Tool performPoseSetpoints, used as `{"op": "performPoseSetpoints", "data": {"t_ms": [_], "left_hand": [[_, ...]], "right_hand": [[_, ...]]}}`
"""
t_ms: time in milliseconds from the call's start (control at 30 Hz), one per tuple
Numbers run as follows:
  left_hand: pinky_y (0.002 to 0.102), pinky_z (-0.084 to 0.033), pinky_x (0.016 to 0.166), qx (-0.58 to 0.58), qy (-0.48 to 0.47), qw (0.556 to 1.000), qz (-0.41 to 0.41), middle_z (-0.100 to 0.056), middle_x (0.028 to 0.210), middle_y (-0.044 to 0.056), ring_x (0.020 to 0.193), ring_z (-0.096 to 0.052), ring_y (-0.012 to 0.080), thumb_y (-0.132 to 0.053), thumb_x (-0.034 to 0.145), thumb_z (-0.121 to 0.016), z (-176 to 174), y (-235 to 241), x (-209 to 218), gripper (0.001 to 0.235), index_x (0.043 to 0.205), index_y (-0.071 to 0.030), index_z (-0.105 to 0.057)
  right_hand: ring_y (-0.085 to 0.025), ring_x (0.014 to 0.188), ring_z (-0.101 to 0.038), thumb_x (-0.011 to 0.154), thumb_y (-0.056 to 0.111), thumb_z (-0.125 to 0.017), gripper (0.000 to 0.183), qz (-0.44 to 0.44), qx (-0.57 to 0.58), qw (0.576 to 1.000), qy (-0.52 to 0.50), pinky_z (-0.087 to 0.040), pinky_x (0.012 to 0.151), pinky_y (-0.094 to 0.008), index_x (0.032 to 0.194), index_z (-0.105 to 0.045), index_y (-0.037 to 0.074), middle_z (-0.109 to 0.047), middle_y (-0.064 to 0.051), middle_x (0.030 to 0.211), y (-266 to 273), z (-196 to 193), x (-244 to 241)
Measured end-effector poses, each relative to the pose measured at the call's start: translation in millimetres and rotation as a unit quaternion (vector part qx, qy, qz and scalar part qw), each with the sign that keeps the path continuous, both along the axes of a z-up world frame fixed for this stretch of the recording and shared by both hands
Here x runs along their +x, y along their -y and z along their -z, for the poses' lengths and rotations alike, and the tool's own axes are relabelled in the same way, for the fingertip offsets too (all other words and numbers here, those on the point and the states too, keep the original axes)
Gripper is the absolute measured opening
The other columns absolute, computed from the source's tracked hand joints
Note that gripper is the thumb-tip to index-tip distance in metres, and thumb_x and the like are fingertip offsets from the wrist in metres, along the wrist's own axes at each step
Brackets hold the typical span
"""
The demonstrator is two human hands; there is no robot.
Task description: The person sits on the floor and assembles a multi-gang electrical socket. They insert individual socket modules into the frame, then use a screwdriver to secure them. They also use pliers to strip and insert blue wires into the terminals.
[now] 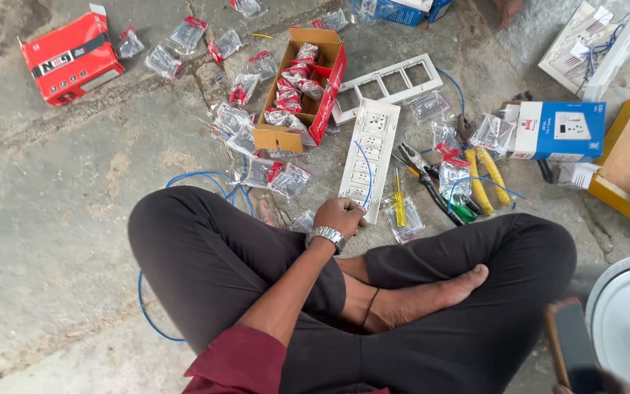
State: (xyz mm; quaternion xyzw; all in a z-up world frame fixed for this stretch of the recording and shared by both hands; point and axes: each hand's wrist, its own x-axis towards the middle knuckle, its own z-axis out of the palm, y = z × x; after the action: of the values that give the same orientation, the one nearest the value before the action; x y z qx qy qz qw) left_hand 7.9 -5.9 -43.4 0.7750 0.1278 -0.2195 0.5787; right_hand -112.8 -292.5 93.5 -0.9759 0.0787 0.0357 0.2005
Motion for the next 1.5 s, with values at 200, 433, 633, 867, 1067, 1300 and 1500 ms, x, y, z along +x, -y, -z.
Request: {"op": "performPoseSetpoints", "data": {"t_ms": [200, 433, 633, 867, 1067, 1300, 1500], "left_hand": [[0.038, -0.058, 0.072, 0.147, 0.056, 0.987, 0.024, -0.078, 0.074, 0.007, 0.072, -0.075, 0.0231, -0.030, 0.087, -0.069, -19, 2, 4, 0.023, 0.083, -0.010, -0.078], [0.041, -0.058, 0.072, 0.126, 0.134, 0.983, -0.001, -0.077, 0.075, 0.008, 0.074, -0.076, 0.0268, -0.028, 0.087, -0.068, -13, -2, 10, 0.022, 0.084, -0.009, -0.077], [0.049, -0.055, 0.071, 0.198, 0.285, 0.938, 0.010, -0.074, 0.086, 0.017, 0.078, -0.071, 0.0374, -0.027, 0.091, -0.068, -40, -19, 29, 0.020, 0.094, -0.008, -0.075], [0.052, -0.054, 0.073, 0.292, 0.251, 0.918, 0.098, -0.073, 0.085, 0.018, 0.080, -0.070, 0.0389, -0.030, 0.091, -0.068, -82, -48, 61, 0.020, 0.094, -0.011, -0.074], [0.053, -0.053, 0.076, 0.298, 0.226, 0.917, 0.138, -0.073, 0.089, 0.017, 0.086, -0.069, 0.0385, -0.030, 0.091, -0.069, -58, -91, 65, 0.020, 0.094, -0.011, -0.073], [0.051, -0.055, 0.075, 0.266, 0.273, 0.920, 0.086, -0.074, 0.092, 0.014, 0.086, -0.070, 0.0375, -0.028, 0.092, -0.068, -38, -59, 89, 0.017, 0.095, -0.012, -0.072], [0.052, -0.054, 0.070, 0.261, 0.249, 0.932, 0.041, -0.073, 0.083, 0.016, 0.078, -0.070, 0.0382, -0.027, 0.091, -0.068, -46, -64, 83, 0.017, 0.098, -0.012, -0.074]], "right_hand": [[-0.037, 0.119, -0.062, 0.074, 0.024, -0.082, 0.061, 0.030, 0.005, 0.999, 0.020, -0.048, 0.101, -0.043, 0.127, -0.060, 0.004, -0.066, -0.019, 0.125, -14, -1, 2], [-0.036, 0.115, -0.065, 0.080, 0.020, -0.078, 0.049, 0.054, 0.006, 0.998, 0.034, -0.050, 0.099, -0.043, 0.125, -0.063, 0.004, -0.069, -0.018, 0.122, 6, 10, 12], [-0.035, 0.113, -0.068, 0.086, 0.017, -0.074, 0.040, 0.037, 0.008, 0.993, 0.113, -0.052, 0.098, -0.042, 0.122, -0.066, 0.004, -0.071, -0.017, 0.120, 12, -23, -4], [-0.040, 0.122, -0.060, 0.084, 0.045, -0.078, 0.065, -0.156, -0.009, 0.983, 0.099, -0.049, 0.099, -0.048, 0.128, -0.061, 0.001, -0.063, -0.023, 0.132, -34, 28, 137], [-0.041, 0.120, -0.064, 0.086, 0.019, -0.068, 0.054, -0.040, -0.079, 0.995, -0.042, -0.053, 0.096, -0.052, 0.135, -0.053, 0.003, -0.066, -0.023, 0.131, -41, 143, 205], [-0.041, 0.096, -0.069, 0.079, 0.031, -0.079, 0.040, -0.025, -0.061, 0.998, -0.008, -0.055, 0.088, -0.050, 0.109, -0.073, 0.006, -0.073, -0.024, 0.101, -38, 105, 214], [-0.034, 0.093, -0.070, 0.089, 0.023, -0.061, 0.026, 0.083, 0.542, 0.834, 0.064, -0.056, 0.085, -0.054, 0.111, -0.064, 0.010, -0.070, -0.013, 0.103, -16, 52, 215]]}}
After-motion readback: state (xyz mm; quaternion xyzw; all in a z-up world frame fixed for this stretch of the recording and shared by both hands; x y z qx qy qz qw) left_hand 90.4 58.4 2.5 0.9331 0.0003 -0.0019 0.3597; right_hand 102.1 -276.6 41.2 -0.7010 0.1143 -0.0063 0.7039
